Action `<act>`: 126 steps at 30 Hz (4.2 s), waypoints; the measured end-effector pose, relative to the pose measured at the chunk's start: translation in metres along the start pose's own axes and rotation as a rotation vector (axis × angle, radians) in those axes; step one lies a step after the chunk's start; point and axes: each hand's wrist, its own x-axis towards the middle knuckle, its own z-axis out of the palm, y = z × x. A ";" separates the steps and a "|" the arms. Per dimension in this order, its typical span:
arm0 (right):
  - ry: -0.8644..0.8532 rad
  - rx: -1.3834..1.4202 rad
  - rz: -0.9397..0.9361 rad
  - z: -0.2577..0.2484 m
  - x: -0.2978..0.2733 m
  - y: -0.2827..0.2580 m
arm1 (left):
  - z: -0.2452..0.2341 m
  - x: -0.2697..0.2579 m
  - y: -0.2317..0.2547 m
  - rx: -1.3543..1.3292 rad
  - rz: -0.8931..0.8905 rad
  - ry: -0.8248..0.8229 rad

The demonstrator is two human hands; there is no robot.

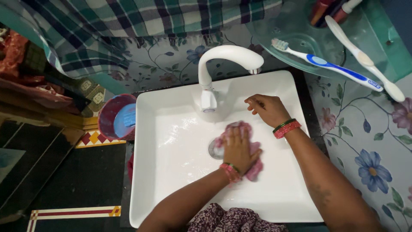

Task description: The person cleans a white bathroom sink by hand with a pink cloth, wiping the inner basin and around the faucet.

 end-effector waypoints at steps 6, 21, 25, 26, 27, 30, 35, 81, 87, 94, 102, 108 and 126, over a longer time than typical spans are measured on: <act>0.062 0.021 -0.127 0.001 0.003 0.013 | 0.017 0.075 0.031 0.052 0.121 0.261; 0.036 0.062 0.005 -0.006 0.004 0.006 | -0.003 -0.003 0.093 -0.058 0.309 0.153; 0.035 0.025 0.008 -0.004 0.004 0.008 | -0.006 -0.046 0.075 -0.082 0.403 -0.048; 0.031 0.023 0.007 -0.003 0.003 0.009 | -0.010 -0.052 0.067 -0.056 0.421 -0.123; 0.038 0.033 0.007 -0.003 0.003 0.009 | -0.017 -0.055 0.058 -0.027 0.442 -0.196; 0.040 0.032 0.016 -0.003 0.003 0.007 | -0.041 -0.060 0.025 0.117 0.410 -0.130; 0.011 0.015 0.051 -0.004 0.002 0.000 | -0.065 -0.067 -0.071 0.307 -0.093 -0.215; 0.141 0.129 -0.067 -0.012 0.005 0.016 | -0.009 0.114 0.025 -0.143 0.291 0.038; 0.113 0.179 0.005 -0.011 0.007 0.015 | -0.008 0.034 -0.001 0.029 0.278 0.226; 0.129 0.046 0.004 -0.006 0.010 0.028 | -0.062 -0.040 -0.036 -0.151 0.251 -0.221; 0.091 -0.261 0.061 0.011 0.000 0.021 | -0.141 -0.048 -0.153 -0.633 -0.052 0.260; -0.022 -0.373 -0.099 0.060 -0.028 0.004 | -0.133 -0.023 -0.255 -1.178 -0.159 0.398; -0.601 -0.460 -0.708 0.259 -0.042 -0.139 | -0.155 -0.023 -0.281 -1.173 -0.157 0.509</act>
